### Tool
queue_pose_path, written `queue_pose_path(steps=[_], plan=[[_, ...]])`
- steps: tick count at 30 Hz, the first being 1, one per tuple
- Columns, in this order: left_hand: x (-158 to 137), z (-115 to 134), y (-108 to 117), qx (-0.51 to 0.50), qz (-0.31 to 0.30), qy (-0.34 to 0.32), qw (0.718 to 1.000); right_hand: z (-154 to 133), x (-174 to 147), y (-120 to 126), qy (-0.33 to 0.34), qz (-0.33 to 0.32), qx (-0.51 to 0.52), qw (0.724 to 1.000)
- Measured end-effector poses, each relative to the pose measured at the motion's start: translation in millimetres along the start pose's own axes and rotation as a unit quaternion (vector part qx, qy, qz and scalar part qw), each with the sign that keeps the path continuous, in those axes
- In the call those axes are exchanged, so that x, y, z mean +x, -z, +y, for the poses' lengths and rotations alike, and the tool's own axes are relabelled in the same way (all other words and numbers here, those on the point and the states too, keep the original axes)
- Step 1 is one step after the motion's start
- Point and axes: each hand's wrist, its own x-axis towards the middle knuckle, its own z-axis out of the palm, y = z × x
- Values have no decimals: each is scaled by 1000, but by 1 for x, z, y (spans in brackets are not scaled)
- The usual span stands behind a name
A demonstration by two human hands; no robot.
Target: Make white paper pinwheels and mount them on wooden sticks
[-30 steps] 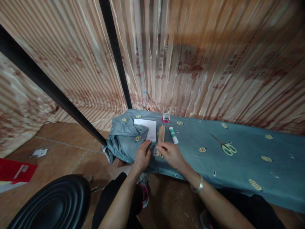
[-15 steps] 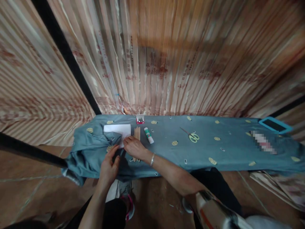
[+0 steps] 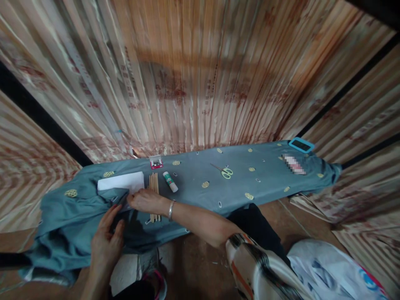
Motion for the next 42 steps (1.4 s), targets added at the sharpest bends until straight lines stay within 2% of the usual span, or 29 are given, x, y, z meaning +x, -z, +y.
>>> queue_pose_path(steps=[4, 9, 18, 25, 33, 38, 42], plan=[[1, 6, 1, 4, -13, 26, 1000, 6, 5, 2, 16, -6, 16, 1000], [1, 9, 1, -3, -3, 25, 1000, 9, 8, 0, 18, -6, 30, 999], [3, 11, 1, -9, -1, 46, 999, 8, 0, -4, 19, -1, 27, 999], [4, 9, -4, 15, 8, 29, 999, 1, -21, 16, 22, 38, -19, 999], [6, 11, -13, 46, -13, -49, 998, 0, -67, 42, 5, 77, -21, 997], [4, 34, -20, 50, 0, -155, 987, 4, -117, 57, -35, 109, 29, 993], [0, 57, -29, 34, -21, -199, 979, 10, -161, 65, -85, 197, 99, 972]])
